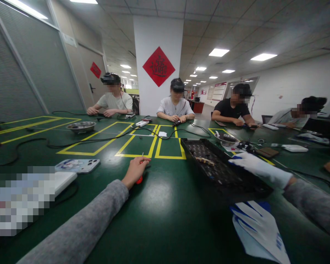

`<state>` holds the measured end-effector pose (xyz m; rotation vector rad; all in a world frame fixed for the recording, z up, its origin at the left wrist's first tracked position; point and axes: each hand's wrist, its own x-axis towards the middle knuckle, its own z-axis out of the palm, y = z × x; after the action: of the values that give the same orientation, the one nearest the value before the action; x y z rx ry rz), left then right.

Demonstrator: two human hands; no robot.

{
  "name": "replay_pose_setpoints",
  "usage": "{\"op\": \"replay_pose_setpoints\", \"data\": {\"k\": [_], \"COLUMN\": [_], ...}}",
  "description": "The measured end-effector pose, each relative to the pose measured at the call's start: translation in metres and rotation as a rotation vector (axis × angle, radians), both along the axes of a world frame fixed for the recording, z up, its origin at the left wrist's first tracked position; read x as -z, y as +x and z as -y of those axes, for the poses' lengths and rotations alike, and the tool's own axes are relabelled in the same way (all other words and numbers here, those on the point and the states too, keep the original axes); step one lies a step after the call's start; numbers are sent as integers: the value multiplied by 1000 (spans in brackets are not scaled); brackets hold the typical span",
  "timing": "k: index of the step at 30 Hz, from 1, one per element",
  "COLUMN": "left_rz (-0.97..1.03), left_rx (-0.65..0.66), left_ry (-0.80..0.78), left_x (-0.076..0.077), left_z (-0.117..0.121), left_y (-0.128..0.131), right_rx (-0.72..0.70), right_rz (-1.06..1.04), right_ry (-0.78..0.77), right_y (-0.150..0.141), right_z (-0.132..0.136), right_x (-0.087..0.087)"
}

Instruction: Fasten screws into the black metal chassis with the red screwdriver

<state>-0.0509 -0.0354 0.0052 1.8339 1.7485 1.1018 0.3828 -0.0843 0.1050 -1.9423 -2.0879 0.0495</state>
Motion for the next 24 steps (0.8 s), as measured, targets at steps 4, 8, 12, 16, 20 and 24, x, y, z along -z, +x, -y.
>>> {"op": "replay_pose_setpoints", "data": {"k": [4,8,12,16,20,24], "left_rz": [14,10,2,-7,-183,-377], "left_rx": [4,8,10,3,-53,-135], "left_ry": [-11,12,10,3,0,-111], "left_x": [-2,3,9,7,-5,-13], "left_z": [2,-3,-8,-8,-3,2], "left_y": [1,-2,-6,-6,-9,-20], "right_rx": [-191,-240,-246,-255,-272,-237], "right_rz": [117,162,189,218,233,227], "right_ry": [-32,-26,-39,-63,-105,-129], "right_y": [-66,-111,-134,-139,-137,-138], "right_z": [-5,-15,-23,-26,-28,-29], "right_x": [31,50,55,56,53,49]}}
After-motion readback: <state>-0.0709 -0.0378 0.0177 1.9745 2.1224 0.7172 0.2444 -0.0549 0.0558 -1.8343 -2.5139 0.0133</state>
